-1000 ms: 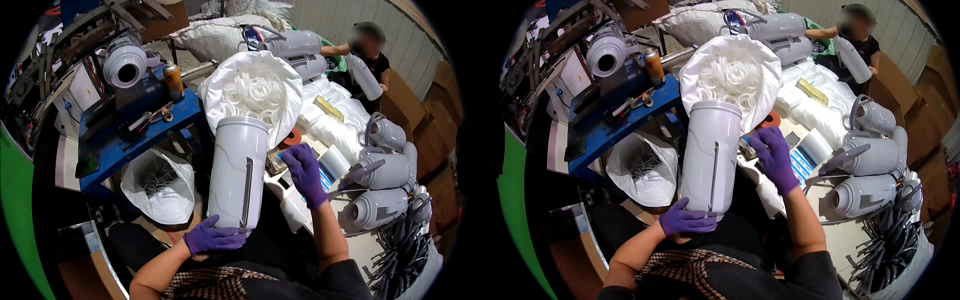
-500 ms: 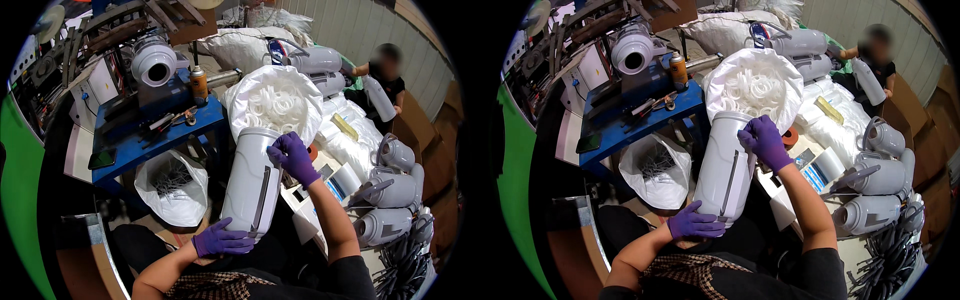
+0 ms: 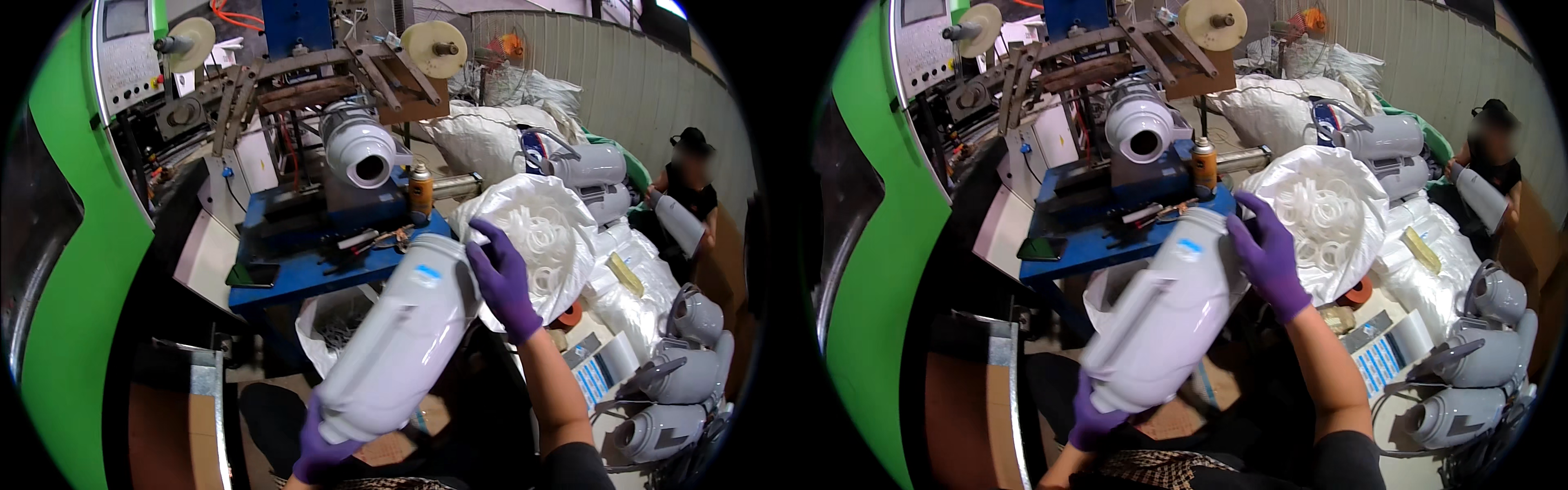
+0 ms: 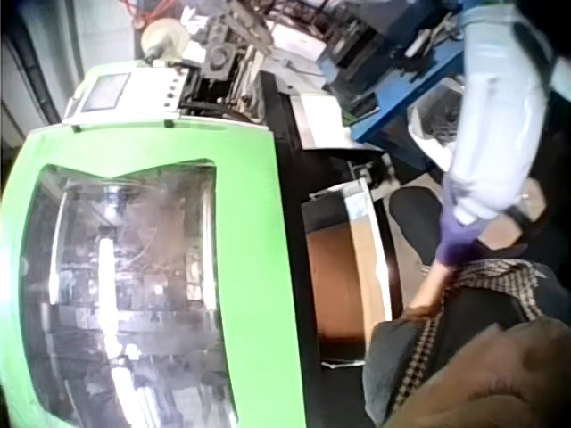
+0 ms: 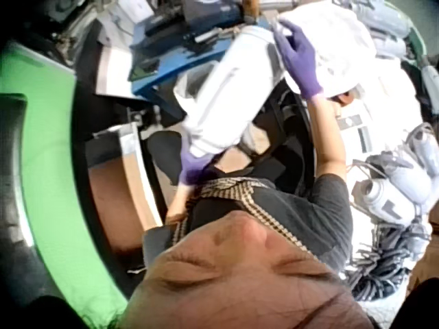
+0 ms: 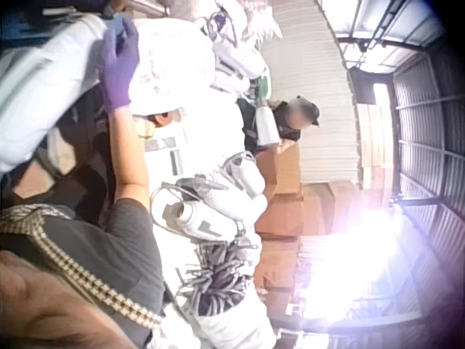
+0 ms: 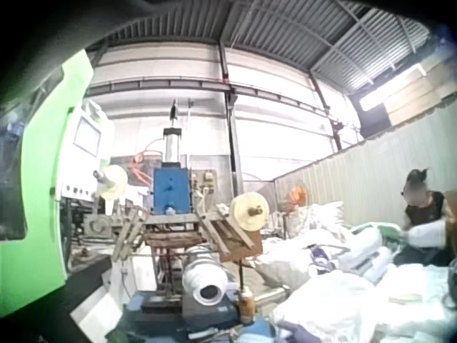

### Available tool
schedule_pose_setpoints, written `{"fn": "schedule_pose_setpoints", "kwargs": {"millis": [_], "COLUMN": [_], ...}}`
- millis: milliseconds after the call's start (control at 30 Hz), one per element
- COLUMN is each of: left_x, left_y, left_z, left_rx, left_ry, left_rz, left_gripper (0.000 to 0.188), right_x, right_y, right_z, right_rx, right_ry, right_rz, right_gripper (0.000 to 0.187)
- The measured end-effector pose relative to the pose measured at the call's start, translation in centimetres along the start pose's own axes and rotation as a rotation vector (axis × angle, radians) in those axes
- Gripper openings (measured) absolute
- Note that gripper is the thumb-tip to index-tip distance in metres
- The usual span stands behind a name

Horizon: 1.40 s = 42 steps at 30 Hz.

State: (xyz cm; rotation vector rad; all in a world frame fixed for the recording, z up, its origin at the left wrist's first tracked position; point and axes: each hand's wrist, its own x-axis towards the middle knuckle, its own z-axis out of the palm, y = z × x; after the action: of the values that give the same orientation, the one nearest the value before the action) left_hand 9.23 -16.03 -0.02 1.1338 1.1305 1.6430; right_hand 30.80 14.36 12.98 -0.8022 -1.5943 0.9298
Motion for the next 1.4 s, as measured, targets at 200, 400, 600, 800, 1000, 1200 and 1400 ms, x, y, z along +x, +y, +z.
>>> {"fn": "schedule_pose_setpoints", "kwargs": {"millis": [200, 400, 600, 800, 1000, 1200, 1400], "left_x": [-5.1, -2.6, 5.7, 19.9, 33.3, 43.6, 34.3], "left_y": [1.4, 5.4, 12.4, 12.7, 11.7, 12.2, 10.4], "left_z": [-6.3, -6.7, -6.2, 0.4, 9.4, 8.9, 10.2], "left_rx": [-0.366, -0.17, 0.112, 1.331, 2.037, 2.217, 1.814], "left_ry": [0.461, 0.554, 0.472, 0.256, 0.265, 0.068, -0.411], "left_rz": [0.138, 0.306, 0.313, 0.699, 0.738, 0.508, 1.144], "left_gripper": [0.07, 0.068, 0.081, 0.09, 0.081, 0.088, 0.084], "right_x": [12.6, 8.4, -16.3, -23.2, -24.9, -26.2, -22.4], "right_y": [-0.6, 1.0, -1.4, 4.3, 15.4, 19.8, 14.3], "right_z": [12.5, 12.9, -6.4, -5.2, 2.8, 5.1, 1.4], "right_rx": [-0.719, -0.63, -0.6, -0.658, -0.749, -0.708, -0.575], "right_ry": [-0.179, 0.157, 0.005, -0.35, -0.902, -0.888, -0.822], "right_rz": [-0.423, -0.765, -0.789, -0.273, -0.275, -0.175, -0.297], "right_gripper": [0.051, 0.04, 0.046, 0.036, 0.038, 0.04, 0.052]}}
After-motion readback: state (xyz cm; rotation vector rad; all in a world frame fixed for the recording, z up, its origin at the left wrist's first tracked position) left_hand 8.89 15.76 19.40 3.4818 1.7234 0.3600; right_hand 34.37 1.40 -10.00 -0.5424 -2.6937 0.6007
